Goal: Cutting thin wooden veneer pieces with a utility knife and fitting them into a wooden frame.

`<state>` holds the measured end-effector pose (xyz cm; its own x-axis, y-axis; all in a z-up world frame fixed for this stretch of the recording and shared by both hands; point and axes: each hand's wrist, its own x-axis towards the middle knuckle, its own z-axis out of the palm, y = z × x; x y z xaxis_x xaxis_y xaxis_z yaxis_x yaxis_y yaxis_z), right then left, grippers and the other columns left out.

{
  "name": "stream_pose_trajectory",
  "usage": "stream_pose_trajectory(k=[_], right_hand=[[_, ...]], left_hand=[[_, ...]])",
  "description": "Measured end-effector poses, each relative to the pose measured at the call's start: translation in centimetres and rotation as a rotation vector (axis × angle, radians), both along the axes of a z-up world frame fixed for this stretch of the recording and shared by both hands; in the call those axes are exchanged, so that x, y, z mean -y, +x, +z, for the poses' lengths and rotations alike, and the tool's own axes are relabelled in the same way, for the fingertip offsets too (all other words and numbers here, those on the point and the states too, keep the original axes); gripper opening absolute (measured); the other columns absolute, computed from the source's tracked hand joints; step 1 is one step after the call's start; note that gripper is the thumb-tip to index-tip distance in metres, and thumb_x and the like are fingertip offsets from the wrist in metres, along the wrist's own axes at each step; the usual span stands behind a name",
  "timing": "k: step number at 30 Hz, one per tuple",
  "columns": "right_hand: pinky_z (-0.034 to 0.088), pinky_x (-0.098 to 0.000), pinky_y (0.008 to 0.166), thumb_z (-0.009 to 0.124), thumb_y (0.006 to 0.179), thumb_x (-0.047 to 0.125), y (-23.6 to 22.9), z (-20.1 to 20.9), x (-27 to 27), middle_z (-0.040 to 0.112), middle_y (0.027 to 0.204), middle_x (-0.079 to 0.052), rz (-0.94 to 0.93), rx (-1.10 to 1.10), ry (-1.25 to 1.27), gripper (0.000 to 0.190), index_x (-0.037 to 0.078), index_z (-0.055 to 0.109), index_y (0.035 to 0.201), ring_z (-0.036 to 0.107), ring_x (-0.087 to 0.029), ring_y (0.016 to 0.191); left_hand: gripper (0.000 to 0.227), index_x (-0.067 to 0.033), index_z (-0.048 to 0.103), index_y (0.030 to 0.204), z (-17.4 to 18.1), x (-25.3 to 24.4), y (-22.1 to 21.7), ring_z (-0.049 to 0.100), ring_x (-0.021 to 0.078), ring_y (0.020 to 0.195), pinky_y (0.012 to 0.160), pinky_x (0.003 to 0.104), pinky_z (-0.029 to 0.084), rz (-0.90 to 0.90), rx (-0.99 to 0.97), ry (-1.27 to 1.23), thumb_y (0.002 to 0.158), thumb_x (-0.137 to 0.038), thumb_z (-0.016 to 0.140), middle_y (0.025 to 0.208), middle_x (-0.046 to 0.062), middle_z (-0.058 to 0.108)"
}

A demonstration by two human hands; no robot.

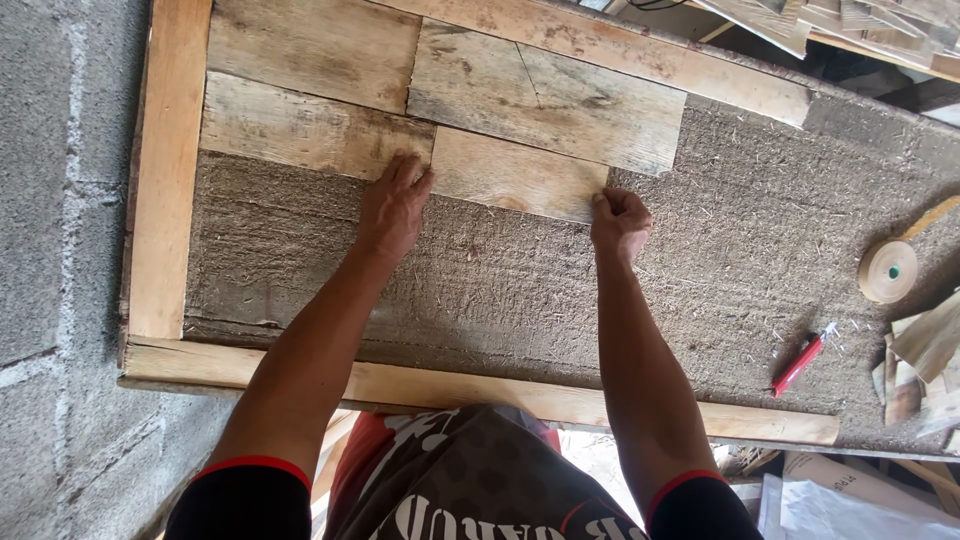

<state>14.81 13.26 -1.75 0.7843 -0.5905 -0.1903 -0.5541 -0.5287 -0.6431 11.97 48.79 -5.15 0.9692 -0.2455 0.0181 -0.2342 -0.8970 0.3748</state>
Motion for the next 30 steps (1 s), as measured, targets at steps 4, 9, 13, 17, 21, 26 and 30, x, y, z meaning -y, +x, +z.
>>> stream_pose_trajectory(k=[4,9,13,17,21,26,30], right_hand=[[0.065,-0.0278,0.069,0.081,0.086,0.013,0.0,0.1,0.0,0.079,0.094,-0.004,-0.022,-0.018,0.023,0.015,0.012,0.078,0.101,0.075,-0.011,0.076],[0.064,-0.0275,0.073,0.083,0.086,0.013,-0.2,-0.5,0.1,0.08,0.094,-0.006,0.019,0.029,-0.007,0.015,0.011,0.079,0.101,0.075,-0.012,0.078],[0.067,-0.0263,0.067,0.081,0.086,0.012,-0.1,-0.4,-0.3,0.079,0.096,-0.006,-0.015,0.026,0.057,0.016,0.012,0.078,0.102,0.076,-0.012,0.076],[0.066,-0.0246,0.062,0.08,0.087,0.013,0.2,-0.7,-0.2,0.079,0.095,-0.006,-0.052,0.011,0.042,0.014,0.012,0.077,0.101,0.075,-0.011,0.074],[0.065,-0.0245,0.06,0.081,0.087,0.012,0.2,-0.9,-0.1,0.079,0.095,-0.006,-0.047,0.019,0.029,0.014,0.013,0.078,0.1,0.074,-0.011,0.072],[0.062,-0.0239,0.055,0.082,0.086,0.014,0.1,-0.7,-0.3,0.08,0.092,-0.004,-0.071,-0.001,0.027,0.014,0.014,0.079,0.099,0.072,-0.008,0.067],[0.06,-0.0228,0.051,0.083,0.085,0.015,-0.1,-0.9,-0.2,0.08,0.09,-0.004,-0.063,0.031,0.019,0.014,0.014,0.079,0.099,0.071,-0.006,0.063]], left_hand=[[0.063,-0.0107,0.066,0.137,1.2,0.1,0.0,0.046,0.0359,0.142,0.111,0.042,0.048,0.0,-0.009,-0.012,0.078,0.006,0.077,0.152,0.017,0.051],[0.056,-0.0108,0.068,0.133,-1.0,-0.2,-0.1,0.054,0.0325,0.138,0.114,0.039,0.048,0.044,0.097,-0.034,0.081,0.011,0.072,0.147,0.014,0.059],[0.048,-0.0085,0.07,0.13,-1.2,-0.4,0.1,0.059,0.0304,0.134,0.114,0.039,0.049,0.08,0.188,-0.045,0.088,0.013,0.067,0.142,0.013,0.065],[0.042,-0.012,0.074,0.125,-1.4,-0.3,0.0,0.061,0.0296,0.128,0.108,0.036,0.054,0.078,0.222,-0.132,0.091,0.012,0.065,0.136,0.012,0.067],[0.046,-0.015,0.076,0.122,0.0,-0.3,0.0,0.061,0.0286,0.127,0.103,0.033,0.057,0.056,0.22,-0.109,0.087,0.013,0.066,0.137,0.012,0.065],[0.044,-0.0137,0.074,0.124,0.0,-0.2,0.0,0.059,0.0296,0.128,0.104,0.035,0.056,0.031,0.183,-0.064,0.088,0.009,0.068,0.138,0.013,0.063],[0.044,-0.011,0.073,0.126,0.7,-0.2,0.1,0.057,0.0308,0.13,0.104,0.038,0.055,0.015,0.155,-0.034,0.086,0.007,0.069,0.139,0.013,0.061]])
